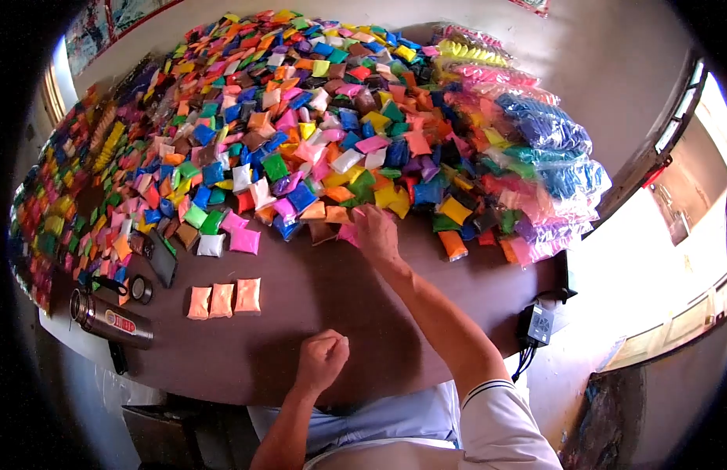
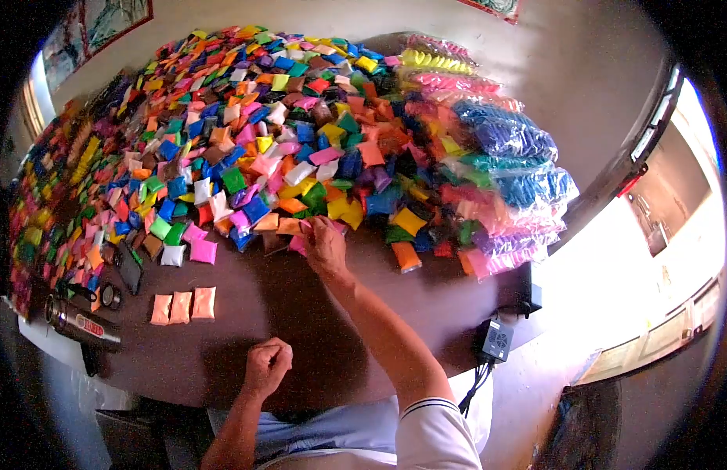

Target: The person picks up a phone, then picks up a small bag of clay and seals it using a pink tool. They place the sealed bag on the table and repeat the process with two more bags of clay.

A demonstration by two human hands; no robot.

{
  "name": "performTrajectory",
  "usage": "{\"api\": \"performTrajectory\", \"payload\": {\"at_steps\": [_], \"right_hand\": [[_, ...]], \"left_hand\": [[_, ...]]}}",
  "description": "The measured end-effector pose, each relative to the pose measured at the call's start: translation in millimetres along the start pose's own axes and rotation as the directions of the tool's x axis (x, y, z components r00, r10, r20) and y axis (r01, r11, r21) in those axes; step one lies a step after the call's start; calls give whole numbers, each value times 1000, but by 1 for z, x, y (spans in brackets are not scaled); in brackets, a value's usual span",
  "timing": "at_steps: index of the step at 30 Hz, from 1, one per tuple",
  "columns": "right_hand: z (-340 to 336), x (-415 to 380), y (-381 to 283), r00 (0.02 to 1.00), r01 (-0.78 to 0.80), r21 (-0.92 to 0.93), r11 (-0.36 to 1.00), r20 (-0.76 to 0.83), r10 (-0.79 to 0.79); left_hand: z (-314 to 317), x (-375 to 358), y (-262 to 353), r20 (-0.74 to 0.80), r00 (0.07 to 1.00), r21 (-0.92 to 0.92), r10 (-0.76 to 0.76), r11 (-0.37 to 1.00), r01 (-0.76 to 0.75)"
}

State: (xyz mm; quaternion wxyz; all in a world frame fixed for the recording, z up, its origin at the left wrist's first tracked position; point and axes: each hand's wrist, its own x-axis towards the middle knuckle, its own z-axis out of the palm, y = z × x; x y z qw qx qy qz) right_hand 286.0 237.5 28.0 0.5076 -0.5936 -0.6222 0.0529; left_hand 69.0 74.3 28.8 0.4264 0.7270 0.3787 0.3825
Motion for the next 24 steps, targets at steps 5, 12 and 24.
{"api": "performTrajectory", "payload": {"at_steps": [5,12,24], "right_hand": [[-36,11,17,979,-11,-261,965,-201,-43],[-95,29,65,885,-83,-593,801,-413,-215],[-97,19,69,984,26,-621,783,-121,-129]], "left_hand": [[0,1,-2,3,998,12,-67,998,67],[1,1,2,-4,998,21,-64,998,64],[42,31,11,132,972,431,192,872,-231]]}}
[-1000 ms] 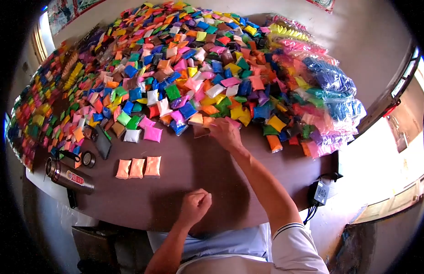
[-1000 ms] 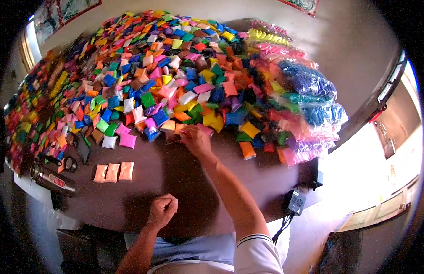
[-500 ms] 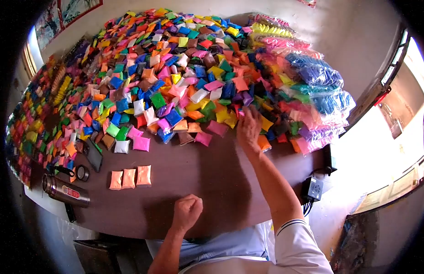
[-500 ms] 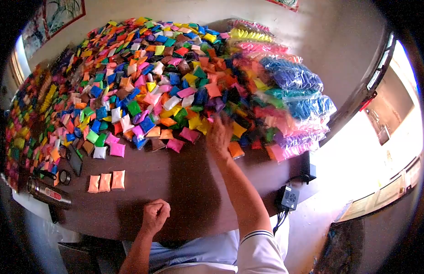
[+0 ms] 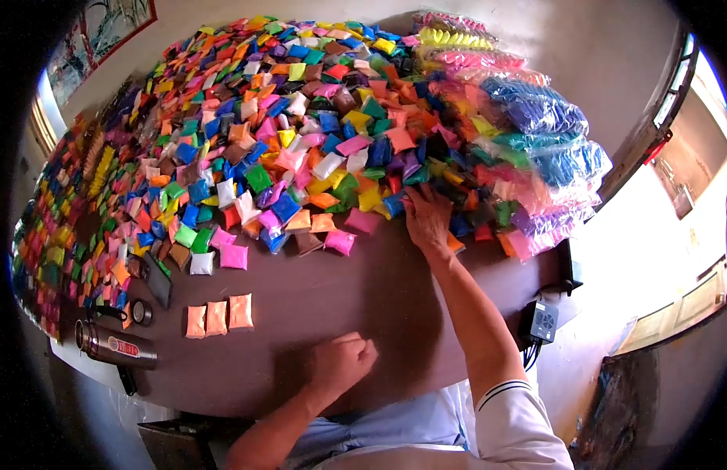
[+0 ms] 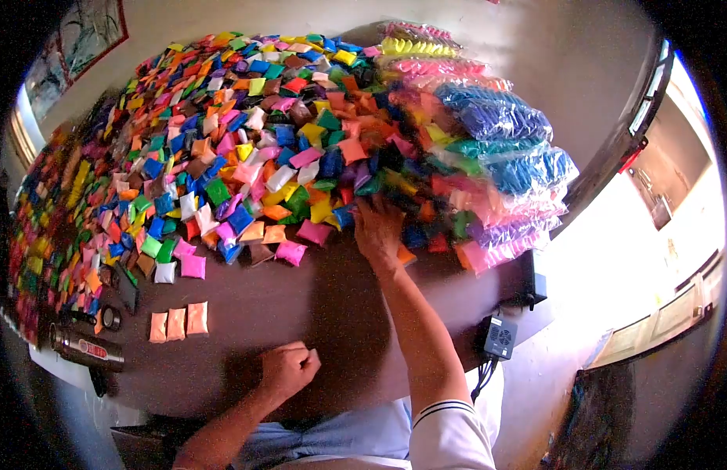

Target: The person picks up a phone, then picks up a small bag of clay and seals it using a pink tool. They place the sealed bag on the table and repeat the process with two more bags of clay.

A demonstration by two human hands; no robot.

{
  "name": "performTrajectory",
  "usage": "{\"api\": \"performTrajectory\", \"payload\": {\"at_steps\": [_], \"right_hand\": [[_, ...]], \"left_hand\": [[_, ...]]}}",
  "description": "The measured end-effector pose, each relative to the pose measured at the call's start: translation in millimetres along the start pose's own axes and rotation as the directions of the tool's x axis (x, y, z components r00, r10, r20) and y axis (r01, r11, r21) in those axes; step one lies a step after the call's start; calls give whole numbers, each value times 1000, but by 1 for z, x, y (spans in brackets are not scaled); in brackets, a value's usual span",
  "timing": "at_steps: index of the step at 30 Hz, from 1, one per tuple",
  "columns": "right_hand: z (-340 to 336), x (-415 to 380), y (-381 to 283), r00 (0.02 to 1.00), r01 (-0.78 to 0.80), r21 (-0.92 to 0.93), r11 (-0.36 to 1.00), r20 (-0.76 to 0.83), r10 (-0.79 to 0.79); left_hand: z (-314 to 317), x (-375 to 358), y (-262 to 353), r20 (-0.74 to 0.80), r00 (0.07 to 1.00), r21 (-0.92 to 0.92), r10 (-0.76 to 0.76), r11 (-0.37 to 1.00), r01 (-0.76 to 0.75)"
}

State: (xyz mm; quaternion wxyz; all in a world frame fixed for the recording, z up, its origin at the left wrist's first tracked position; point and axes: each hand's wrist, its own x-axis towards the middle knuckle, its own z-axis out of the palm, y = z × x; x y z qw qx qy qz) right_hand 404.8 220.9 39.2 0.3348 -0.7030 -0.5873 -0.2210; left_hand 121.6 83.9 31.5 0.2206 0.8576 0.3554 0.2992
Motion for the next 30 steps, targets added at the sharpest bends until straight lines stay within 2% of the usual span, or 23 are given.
{"api": "performTrajectory", "payload": {"at_steps": [1,3,4,7,10,13,16,17,20,24,26,27,28,30], "right_hand": [[0,-1,-1,1000,-4,-3,1000,2,4],[-2,-2,-4,999,1,8,1000,47,-2],[-2,-2,-5,999,-6,4,1000,50,6],[0,-1,-11,998,27,-7,1000,48,-27],[3,-4,-19,999,44,8,999,12,-44],[4,-7,-30,997,19,108,994,72,-26],[8,-12,-42,993,69,94,993,91,-77],[7,-14,-45,986,69,145,987,142,-89],[-2,-15,-60,982,64,107,992,169,-82],[-12,-26,-82,984,60,141,988,156,-82],[-22,-34,-94,970,80,185,980,210,-119],[-22,-41,-95,967,81,232,969,217,-133],[-21,-40,-88,965,89,236,968,220,-142],[-23,-28,-58,981,144,349,926,76,-181]], "left_hand": [[4,7,3,4,1000,-3,1,1000,-1],[13,23,8,143,977,-63,159,987,-151],[20,30,11,151,975,-67,161,986,-152],[40,48,20,214,929,-80,302,953,-291],[52,55,24,192,911,-99,364,931,-351],[50,57,21,175,937,-189,304,944,-271],[48,59,20,175,937,-205,304,942,-267],[45,60,20,174,937,-210,304,941,-267],[41,61,20,240,925,-210,294,946,-246],[41,59,18,202,945,-247,256,947,-204],[39,59,18,171,953,-276,251,941,-198],[35,58,18,246,940,-271,235,948,-166],[32,57,16,317,924,-264,215,955,-132],[40,54,11,262,942,-283,211,950,-134]]}}
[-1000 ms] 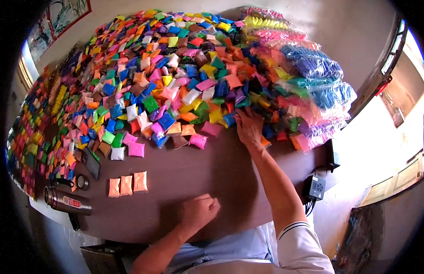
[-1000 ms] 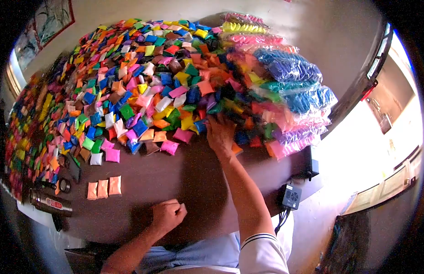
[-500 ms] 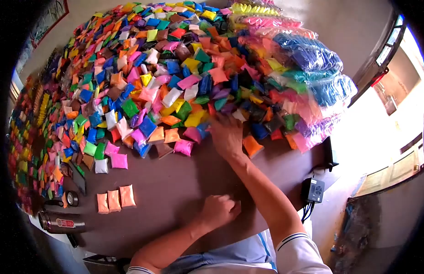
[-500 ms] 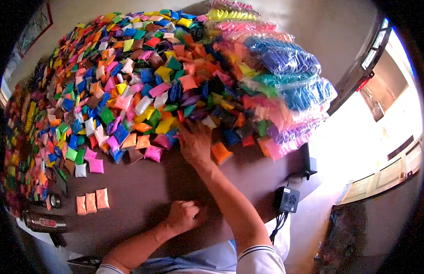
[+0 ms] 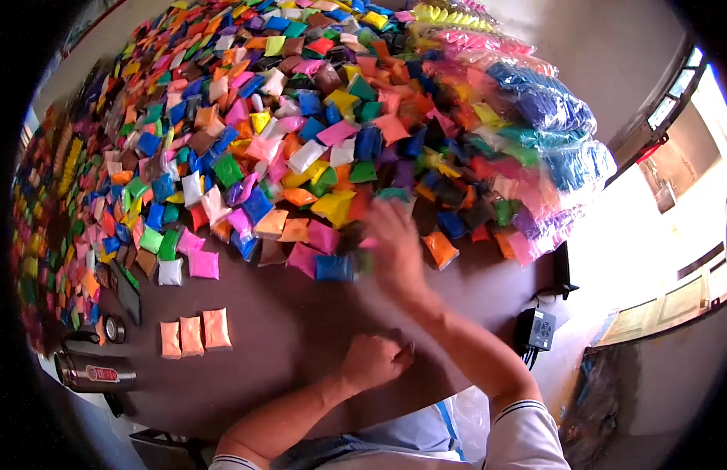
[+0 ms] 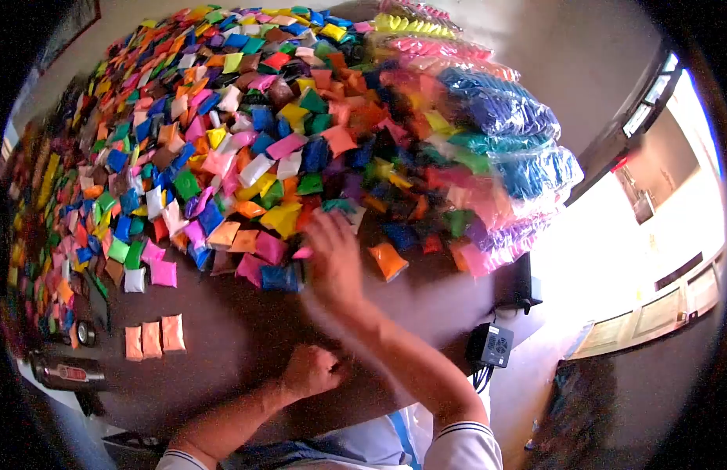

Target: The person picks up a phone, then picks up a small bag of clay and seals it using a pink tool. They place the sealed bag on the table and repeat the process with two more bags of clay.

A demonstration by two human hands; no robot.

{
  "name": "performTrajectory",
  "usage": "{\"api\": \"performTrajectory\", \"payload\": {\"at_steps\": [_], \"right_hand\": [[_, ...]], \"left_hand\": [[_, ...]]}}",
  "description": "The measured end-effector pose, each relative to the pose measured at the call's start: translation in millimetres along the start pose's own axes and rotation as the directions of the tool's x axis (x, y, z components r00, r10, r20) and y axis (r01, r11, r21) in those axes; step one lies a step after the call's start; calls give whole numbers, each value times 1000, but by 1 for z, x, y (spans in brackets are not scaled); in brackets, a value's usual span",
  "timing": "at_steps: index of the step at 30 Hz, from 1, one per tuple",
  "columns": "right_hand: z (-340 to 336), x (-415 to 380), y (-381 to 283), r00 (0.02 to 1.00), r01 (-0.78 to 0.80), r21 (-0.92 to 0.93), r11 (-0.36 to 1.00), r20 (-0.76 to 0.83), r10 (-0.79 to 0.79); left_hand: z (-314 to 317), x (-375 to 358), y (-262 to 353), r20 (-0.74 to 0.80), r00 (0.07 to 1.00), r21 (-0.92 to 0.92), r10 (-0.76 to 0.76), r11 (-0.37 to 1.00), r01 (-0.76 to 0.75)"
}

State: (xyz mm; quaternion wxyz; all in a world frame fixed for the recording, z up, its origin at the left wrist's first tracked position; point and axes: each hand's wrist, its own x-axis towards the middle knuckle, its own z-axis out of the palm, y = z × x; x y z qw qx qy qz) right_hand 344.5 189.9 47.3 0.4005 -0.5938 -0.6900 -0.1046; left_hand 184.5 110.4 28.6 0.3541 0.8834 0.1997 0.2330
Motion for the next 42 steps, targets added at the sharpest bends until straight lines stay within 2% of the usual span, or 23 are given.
{"api": "performTrajectory", "payload": {"at_steps": [2,4,6,7,9,10,12,13,15,16,18,19,22,24,26,28,30,32,34,35,36,40,42], "right_hand": [[-18,21,29,969,-94,204,974,-204,137],[-49,57,50,855,-454,368,811,-76,514],[-62,81,98,822,-554,177,813,-40,568],[-64,92,114,823,-554,176,814,-36,567],[-62,108,135,752,-640,-229,734,14,660],[-55,110,139,753,-637,-228,736,15,657],[-40,117,136,906,-422,-151,894,-47,420],[-33,121,131,907,-420,-149,895,-47,417],[-21,125,118,789,-482,-418,770,175,589],[-16,118,119,789,-482,-420,768,173,590],[-6,101,123,895,-383,-337,860,97,436],[-7,95,122,902,-355,-355,865,113,417],[-15,66,110,930,-252,-379,890,158,331],[-17,52,101,925,-262,-436,861,143,353],[-19,43,97,903,-232,-319,919,280,326],[-25,34,76,913,-215,-253,943,290,286],[-37,30,54,797,-259,-243,935,493,349],[-45,29,44,823,-286,-153,946,466,324],[-45,32,41,876,-377,-89,922,289,387],[-43,36,48,931,-326,-101,940,140,338],[-41,42,57,939,-341,7,940,42,340],[-40,95,87,904,-402,-163,901,-231,361],[-24,123,110,883,-460,-116,880,-165,440]], "left_hand": [[1,-1,-2,-57,998,-19,5,1000,-6],[-7,1,0,42,999,-12,-17,1000,18],[-5,1,-4,38,999,-14,16,1000,-16],[-3,2,-6,41,998,-15,56,998,-56],[0,2,-8,14,998,-38,61,997,-60],[0,3,-9,-11,998,-59,68,996,-69],[-5,4,-5,4,1000,-43,20,999,-20],[-7,5,-3,26,999,-29,-27,999,28],[-5,5,-6,10,1000,-59,-25,998,26],[-3,5,-6,-6,1000,-90,-21,996,20],[-4,5,-7,35,999,-85,-24,996,26],[-5,5,-8,81,996,-82,-38,996,45],[-4,5,-4,64,998,-93,28,995,-22],[3,2,-8,41,999,-123,15,992,-10],[6,-1,-10,19,1000,-147,-4,989,7],[2,1,-8,26,1000,-147,10,989,-7],[3,3,-7,-12,999,-142,38,989,-39],[4,4,-9,-53,997,-136,58,989,-65],[2,2,-9,-2,1000,-78,25,997,-25],[1,2,-8,2,1000,-79,23,997,-23],[-1,3,-8,-17,999,-85,42,995,-43],[4,3,-16,-14,991,-63,129,990,-130],[3,3,-13,-13,995,-65,94,993,-95]]}}
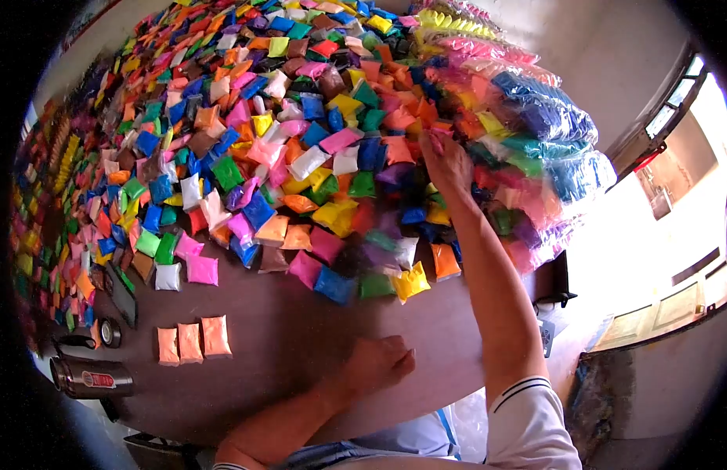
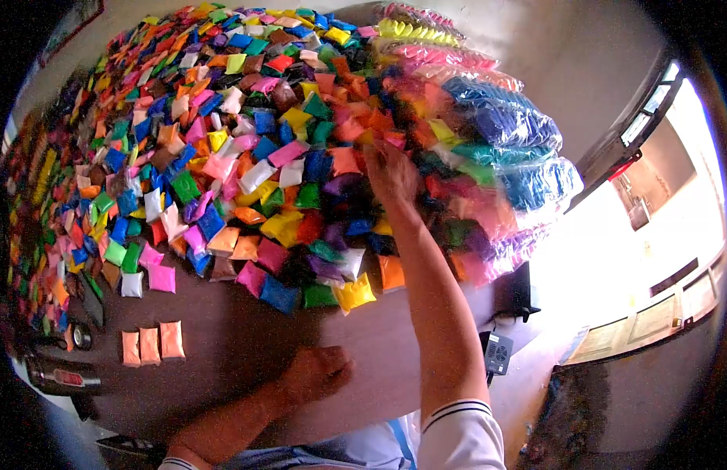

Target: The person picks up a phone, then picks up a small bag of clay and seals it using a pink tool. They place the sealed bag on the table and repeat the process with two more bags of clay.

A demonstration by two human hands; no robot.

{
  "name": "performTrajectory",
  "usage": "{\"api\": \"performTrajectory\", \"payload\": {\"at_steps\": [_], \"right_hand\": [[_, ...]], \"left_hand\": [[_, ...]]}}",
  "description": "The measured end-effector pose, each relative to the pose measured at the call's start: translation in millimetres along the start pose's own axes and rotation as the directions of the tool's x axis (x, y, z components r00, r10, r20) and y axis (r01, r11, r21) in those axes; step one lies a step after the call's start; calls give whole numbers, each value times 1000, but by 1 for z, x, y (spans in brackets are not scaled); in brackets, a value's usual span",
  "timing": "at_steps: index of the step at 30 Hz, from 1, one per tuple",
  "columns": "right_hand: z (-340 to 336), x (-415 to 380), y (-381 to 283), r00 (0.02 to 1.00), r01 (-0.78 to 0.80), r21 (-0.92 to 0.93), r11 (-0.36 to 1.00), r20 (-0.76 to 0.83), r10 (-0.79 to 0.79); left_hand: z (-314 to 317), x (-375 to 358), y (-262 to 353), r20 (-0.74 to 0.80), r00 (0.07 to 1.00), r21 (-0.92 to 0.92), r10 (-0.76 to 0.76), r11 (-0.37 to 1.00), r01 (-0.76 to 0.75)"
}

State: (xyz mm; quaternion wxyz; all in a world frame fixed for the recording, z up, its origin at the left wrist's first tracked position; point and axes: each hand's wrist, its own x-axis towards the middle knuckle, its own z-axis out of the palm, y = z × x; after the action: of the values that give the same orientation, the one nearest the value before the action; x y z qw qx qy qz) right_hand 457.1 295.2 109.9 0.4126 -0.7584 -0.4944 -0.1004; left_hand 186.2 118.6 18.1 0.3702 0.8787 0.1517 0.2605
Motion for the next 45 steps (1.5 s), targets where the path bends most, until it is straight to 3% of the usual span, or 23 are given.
{"api": "performTrajectory", "payload": {"at_steps": [2,4,5,8,10,16,18,22,24,26,28,31,32,33,34,35,36,37,38,40,41,43,45], "right_hand": [[26,12,1,995,-67,30,997,75,64],[59,9,-17,976,74,-216,974,215,-26],[63,5,-30,977,69,-214,974,214,-22],[60,-20,-53,974,52,-104,993,225,-27],[58,-36,-53,969,204,-56,977,152,-194],[32,-71,-55,929,320,-98,942,229,-292],[25,-80,-56,894,442,-82,893,118,-432],[10,-93,-54,880,457,29,889,126,-457],[4,-99,-48,791,487,17,873,415,-449],[-5,-109,-49,790,493,37,869,401,-465],[-17,-115,-54,785,503,61,862,386,-485],[-27,-111,-41,761,421,196,886,455,-462],[-27,-103,-30,794,392,286,874,376,-479],[-31,-92,-33,876,320,60,945,362,-319],[-24,-79,-27,928,321,12,947,197,-317],[-19,-63,-17,940,293,53,955,170,-297],[-13,-44,-15,943,298,-32,954,165,-289],[5,-28,-1,980,104,136,985,154,-125],[10,-14,-5,980,104,137,985,157,-126],[21,10,-17,895,-195,117,974,428,127],[34,17,-16,894,-193,121,974,431,124],[76,23,2,912,-293,339,894,380,155],[105,26,8,855,-344,225,911,476,206]], "left_hand": [[-1,1,1,-5,1000,0,-31,1000,31],[0,1,1,33,996,-4,-78,997,78],[-1,1,3,38,996,-2,-78,997,78],[-1,3,4,20,994,33,-103,994,102],[1,4,0,-41,999,-12,-4,1000,3],[1,-2,2,58,995,2,-79,997,79],[-7,2,8,46,997,24,-68,997,67],[-5,2,3,25,999,-25,-33,999,34],[-6,2,5,32,998,-25,-51,998,52],[-7,2,6,39,997,-25,-69,997,70],[-6,4,5,-57,998,-48,-25,999,23],[-9,2,4,12,999,-79,-41,996,41],[-8,0,2,8,999,-77,-51,996,52],[-6,-2,1,44,997,-76,-57,995,60],[-5,-3,0,81,995,-76,-62,995,68],[-6,-3,1,81,994,-76,-69,994,75],[-9,-2,4,96,993,-67,-70,995,76],[-10,0,6,110,992,-59,-68,995,75],[-8,0,5,109,992,-60,-70,995,77],[-5,0,3,52,996,-19,-75,997,76],[-6,2,3,49,996,-16,-79,997,80],[-11,5,6,28,998,-48,-63,997,64],[-11,6,6,-9,998,-85,-68,994,67]]}}
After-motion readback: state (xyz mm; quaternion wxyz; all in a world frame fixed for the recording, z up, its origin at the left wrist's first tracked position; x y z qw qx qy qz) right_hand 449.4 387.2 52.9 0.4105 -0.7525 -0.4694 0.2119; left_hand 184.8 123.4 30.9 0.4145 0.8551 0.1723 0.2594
